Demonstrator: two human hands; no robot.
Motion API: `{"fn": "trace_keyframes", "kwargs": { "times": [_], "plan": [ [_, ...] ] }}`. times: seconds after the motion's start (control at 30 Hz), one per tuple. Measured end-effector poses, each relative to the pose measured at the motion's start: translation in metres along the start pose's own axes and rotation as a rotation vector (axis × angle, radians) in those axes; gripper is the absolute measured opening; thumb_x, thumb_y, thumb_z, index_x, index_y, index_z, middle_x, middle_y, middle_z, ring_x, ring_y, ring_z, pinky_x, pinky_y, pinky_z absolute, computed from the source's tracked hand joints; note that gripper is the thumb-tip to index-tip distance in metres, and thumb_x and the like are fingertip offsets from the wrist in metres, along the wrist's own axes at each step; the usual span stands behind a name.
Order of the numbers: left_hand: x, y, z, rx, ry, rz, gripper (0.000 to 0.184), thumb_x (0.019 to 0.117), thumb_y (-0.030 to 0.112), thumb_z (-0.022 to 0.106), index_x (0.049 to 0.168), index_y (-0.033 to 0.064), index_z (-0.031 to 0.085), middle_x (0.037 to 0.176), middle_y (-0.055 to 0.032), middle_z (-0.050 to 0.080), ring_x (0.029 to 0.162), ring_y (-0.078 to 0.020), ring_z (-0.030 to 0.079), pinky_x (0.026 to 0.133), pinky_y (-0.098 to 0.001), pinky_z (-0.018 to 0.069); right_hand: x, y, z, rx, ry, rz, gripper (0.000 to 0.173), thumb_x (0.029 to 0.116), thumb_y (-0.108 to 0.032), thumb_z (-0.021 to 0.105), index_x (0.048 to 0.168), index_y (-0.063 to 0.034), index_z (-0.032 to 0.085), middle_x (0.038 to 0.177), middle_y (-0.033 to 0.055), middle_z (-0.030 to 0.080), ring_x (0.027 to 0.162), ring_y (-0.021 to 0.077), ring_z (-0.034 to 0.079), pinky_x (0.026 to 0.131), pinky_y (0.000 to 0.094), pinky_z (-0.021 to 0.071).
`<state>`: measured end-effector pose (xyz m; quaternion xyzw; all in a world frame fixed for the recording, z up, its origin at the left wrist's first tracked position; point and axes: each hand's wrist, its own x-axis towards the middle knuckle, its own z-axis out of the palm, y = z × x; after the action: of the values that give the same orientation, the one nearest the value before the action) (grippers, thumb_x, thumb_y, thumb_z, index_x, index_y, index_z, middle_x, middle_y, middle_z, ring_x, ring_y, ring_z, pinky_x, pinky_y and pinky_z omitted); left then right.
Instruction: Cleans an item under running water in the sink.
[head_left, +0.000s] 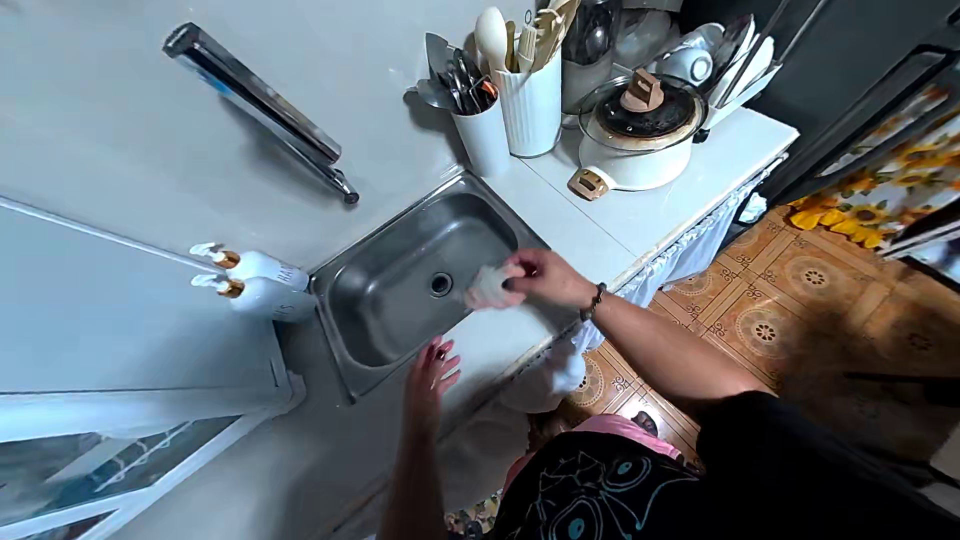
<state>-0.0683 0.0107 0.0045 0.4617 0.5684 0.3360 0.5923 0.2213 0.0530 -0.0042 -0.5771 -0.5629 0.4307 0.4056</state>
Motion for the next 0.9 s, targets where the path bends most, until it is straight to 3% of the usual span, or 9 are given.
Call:
{"fn": "trace_keyframes", "kwargs": {
  "times": [0.1,0.23,0.3,0.4,0.47,0.53,0.6,0.73,0.9],
  "plan": [
    [0.027,0.004,0.03,-0.203,-0.124,0.005,0.047,0.1123,0.031,0.027,0.151,0.0043,0.035,0.135,-0.0161,0.06,0.11,-0.0269,0.068,0.086,-0.0441,0.06,-0.024,-0.022,0.04,0.147,-0.097,-0.053,0.032,0.0894,-0.016,0.077,0.114,0.0006,0.067,0.095,0.0111,0.071,0.086,0.0155,0.069,0.082,0.0371,0.0583],
    [0.033,0.008,0.048,-0.226,-0.13,0.204,0.029,0.1097,0.012,0.034,0.133,-0.0002,0.047,0.105,-0.0004,0.069,0.09,-0.0078,0.071,0.081,-0.0298,0.0621,-0.048,0.0,0.049,0.31,-0.106,0.033,0.031,0.0975,-0.015,0.068,0.12,0.0068,0.062,0.1,0.0086,0.067,0.087,0.0077,0.063,0.084,0.0268,0.0545],
    [0.038,0.008,0.048,-0.131,-0.159,0.283,0.021,0.1052,0.007,0.046,0.123,-0.0008,0.054,0.098,0.0019,0.07,0.087,-0.005,0.07,0.079,-0.0258,0.0608,-0.058,0.006,0.046,0.22,-0.069,0.053,0.021,0.0982,-0.015,0.066,0.104,0.0058,0.066,0.086,0.0062,0.065,0.076,0.0063,0.061,0.074,0.0257,0.0523],
    [0.045,0.006,0.047,0.017,-0.208,0.371,0.013,0.0923,-0.001,0.063,0.105,-0.0011,0.061,0.086,0.004,0.068,0.078,-0.0022,0.066,0.074,-0.0215,0.0577,-0.07,-0.004,0.021,0.127,0.068,-0.003,0.021,0.1012,-0.01,0.058,0.105,0.008,0.068,0.107,0.0153,0.071,0.103,0.0156,0.067,0.096,0.0346,0.0528],
    [0.048,0.006,0.053,0.043,-0.233,0.402,0.008,0.0894,-0.003,0.065,0.095,0.0007,0.062,0.081,0.0043,0.069,0.073,-0.0025,0.067,0.07,-0.0214,0.0584,-0.07,-0.002,0.001,0.16,0.129,-0.026,0.021,0.1034,-0.009,0.052,0.107,0.0063,0.065,0.118,0.0152,0.07,0.112,0.016,0.067,0.101,0.0359,0.0523],
    [0.047,0.011,0.063,0.036,-0.276,0.436,0.005,0.0915,-0.004,0.062,0.093,0.0007,0.062,0.09,0.0016,0.07,0.083,-0.004,0.067,0.077,-0.0226,0.0582,-0.068,0.007,-0.003,0.153,0.079,-0.052,0.016,0.0993,-0.01,0.059,0.106,0.0029,0.064,0.115,0.0125,0.071,0.108,0.0138,0.068,0.097,0.0343,0.0542],
    [0.048,0.019,0.078,0.016,-0.317,0.491,0.004,0.0917,-0.003,0.062,0.092,0.0006,0.062,0.097,-0.0014,0.071,0.09,-0.0057,0.068,0.082,-0.0238,0.0578,-0.067,0.011,0.004,0.033,-0.014,-0.071,0.03,0.0953,-0.017,0.071,0.115,0.0046,0.065,0.113,0.0161,0.07,0.106,0.02,0.067,0.098,0.0395,0.0537],
    [0.057,0.034,0.086,0.145,-0.279,0.597,0.004,0.0933,0.004,0.066,0.093,0.0033,0.062,0.082,0.0043,0.065,0.077,-0.0005,0.063,0.073,-0.0189,0.0544,-0.075,0.003,-0.003,-0.059,0.121,-0.052,0.019,0.1006,-0.013,0.063,0.105,0.0044,0.069,0.096,0.013,0.071,0.09,0.0172,0.069,0.087,0.0379,0.0566],
    [0.062,0.04,0.093,0.14,-0.348,0.625,0.009,0.0957,0.005,0.065,0.104,0.0011,0.063,0.086,0.0024,0.066,0.079,-0.002,0.064,0.076,-0.0218,0.0561,-0.059,-0.011,-0.052,-0.062,0.172,-0.174,0.018,0.1,-0.017,0.063,0.103,0.0002,0.067,0.084,0.0062,0.068,0.077,0.0113,0.065,0.074,0.0333,0.0567]
  ]
}}
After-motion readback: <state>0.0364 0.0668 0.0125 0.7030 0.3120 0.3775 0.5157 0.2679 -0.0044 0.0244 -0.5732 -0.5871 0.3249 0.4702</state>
